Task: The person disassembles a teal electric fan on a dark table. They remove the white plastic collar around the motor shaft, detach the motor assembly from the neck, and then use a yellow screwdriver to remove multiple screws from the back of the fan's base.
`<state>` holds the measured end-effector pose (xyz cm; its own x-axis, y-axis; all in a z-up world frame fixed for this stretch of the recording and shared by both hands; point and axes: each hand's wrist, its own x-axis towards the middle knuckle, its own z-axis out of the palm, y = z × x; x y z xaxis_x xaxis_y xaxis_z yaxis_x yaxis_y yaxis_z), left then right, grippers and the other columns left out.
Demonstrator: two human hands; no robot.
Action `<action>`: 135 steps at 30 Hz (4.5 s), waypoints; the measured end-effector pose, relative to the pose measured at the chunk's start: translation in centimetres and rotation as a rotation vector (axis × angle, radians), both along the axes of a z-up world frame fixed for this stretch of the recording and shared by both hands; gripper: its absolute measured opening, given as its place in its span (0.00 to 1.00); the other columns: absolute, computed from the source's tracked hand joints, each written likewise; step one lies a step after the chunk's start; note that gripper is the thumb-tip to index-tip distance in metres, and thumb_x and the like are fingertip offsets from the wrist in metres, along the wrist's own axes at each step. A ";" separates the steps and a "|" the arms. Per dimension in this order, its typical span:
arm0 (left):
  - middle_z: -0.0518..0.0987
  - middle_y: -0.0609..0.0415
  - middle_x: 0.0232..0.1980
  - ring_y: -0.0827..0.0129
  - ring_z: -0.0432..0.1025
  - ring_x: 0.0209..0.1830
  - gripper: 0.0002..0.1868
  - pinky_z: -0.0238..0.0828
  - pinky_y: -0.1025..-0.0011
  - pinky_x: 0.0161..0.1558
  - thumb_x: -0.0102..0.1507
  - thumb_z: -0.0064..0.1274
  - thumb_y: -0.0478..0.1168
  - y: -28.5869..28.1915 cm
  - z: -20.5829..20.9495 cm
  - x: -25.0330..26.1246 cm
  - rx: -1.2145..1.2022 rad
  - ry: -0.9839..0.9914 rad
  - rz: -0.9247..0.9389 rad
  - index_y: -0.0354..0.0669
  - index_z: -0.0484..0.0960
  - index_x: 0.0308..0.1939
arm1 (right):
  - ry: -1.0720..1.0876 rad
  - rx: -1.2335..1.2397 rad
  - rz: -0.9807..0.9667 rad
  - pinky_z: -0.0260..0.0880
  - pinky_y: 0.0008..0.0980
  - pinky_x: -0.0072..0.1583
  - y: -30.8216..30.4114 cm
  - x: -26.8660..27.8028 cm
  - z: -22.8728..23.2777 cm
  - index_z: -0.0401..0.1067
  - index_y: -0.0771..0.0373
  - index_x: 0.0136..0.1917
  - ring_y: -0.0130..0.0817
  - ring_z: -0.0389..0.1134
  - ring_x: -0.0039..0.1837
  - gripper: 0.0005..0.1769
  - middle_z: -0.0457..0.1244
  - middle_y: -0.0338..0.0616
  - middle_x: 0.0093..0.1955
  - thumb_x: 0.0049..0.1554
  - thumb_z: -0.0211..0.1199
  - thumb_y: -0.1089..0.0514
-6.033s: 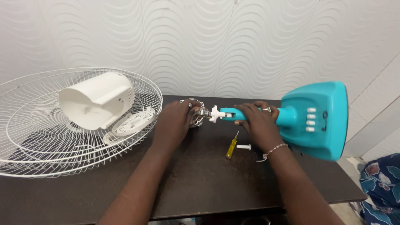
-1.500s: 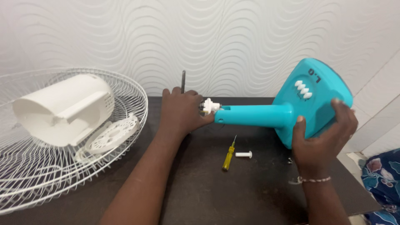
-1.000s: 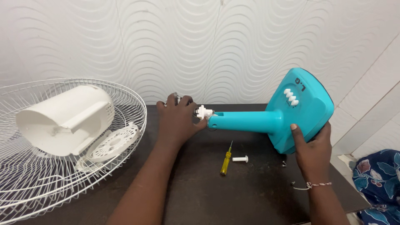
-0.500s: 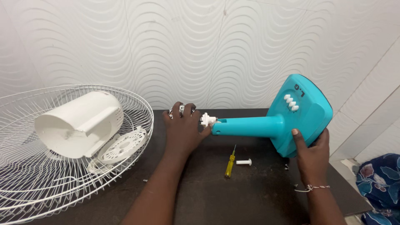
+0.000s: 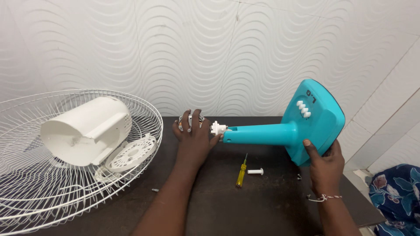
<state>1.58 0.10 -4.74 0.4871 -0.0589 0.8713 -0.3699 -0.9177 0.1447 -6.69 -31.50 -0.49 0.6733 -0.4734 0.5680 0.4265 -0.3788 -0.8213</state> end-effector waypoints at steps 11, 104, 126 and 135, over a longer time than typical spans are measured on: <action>0.57 0.44 0.72 0.38 0.42 0.78 0.30 0.40 0.24 0.65 0.59 0.60 0.60 -1.1 -0.4 -1.3 -0.125 0.250 -0.036 0.46 0.76 0.57 | -0.010 -0.071 -0.082 0.70 0.36 0.59 1.4 -2.9 1.4 0.67 0.73 0.70 0.38 0.71 0.60 0.34 0.69 0.55 0.61 0.56 0.72 0.54; 0.79 0.52 0.64 0.69 0.71 0.65 0.33 0.68 0.68 0.64 0.63 0.56 0.52 3.3 8.3 -17.4 -1.060 0.576 -0.900 0.45 0.72 0.70 | -0.286 -0.840 0.306 0.71 0.35 0.55 13.0 -14.7 -0.6 0.75 0.62 0.63 0.40 0.65 0.59 0.22 0.63 0.44 0.58 0.55 0.70 0.58; 0.83 0.53 0.48 0.72 0.78 0.46 0.28 0.78 0.71 0.46 0.63 0.58 0.54 7.0 8.1 -13.3 -1.015 0.486 -0.794 0.41 0.75 0.60 | 0.136 -0.589 -0.062 0.57 0.50 0.74 9.9 -7.3 -6.1 0.68 0.58 0.68 0.51 0.56 0.76 0.27 0.59 0.46 0.73 0.57 0.54 0.70; 0.83 0.51 0.46 0.70 0.79 0.44 0.29 0.78 0.71 0.45 0.62 0.58 0.58 7.1 8.8 -12.7 -0.937 0.461 -0.627 0.41 0.76 0.58 | 0.469 -1.045 -0.025 0.43 0.58 0.77 12.1 -6.9 -5.0 0.63 0.54 0.73 0.52 0.37 0.84 0.32 0.47 0.44 0.81 0.55 0.58 0.65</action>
<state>-11.07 7.21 4.04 0.8753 0.1639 0.4550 -0.4501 -0.0680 0.8904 -13.63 -19.36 -5.51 0.9196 0.0665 0.3872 0.1445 -0.9737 -0.1759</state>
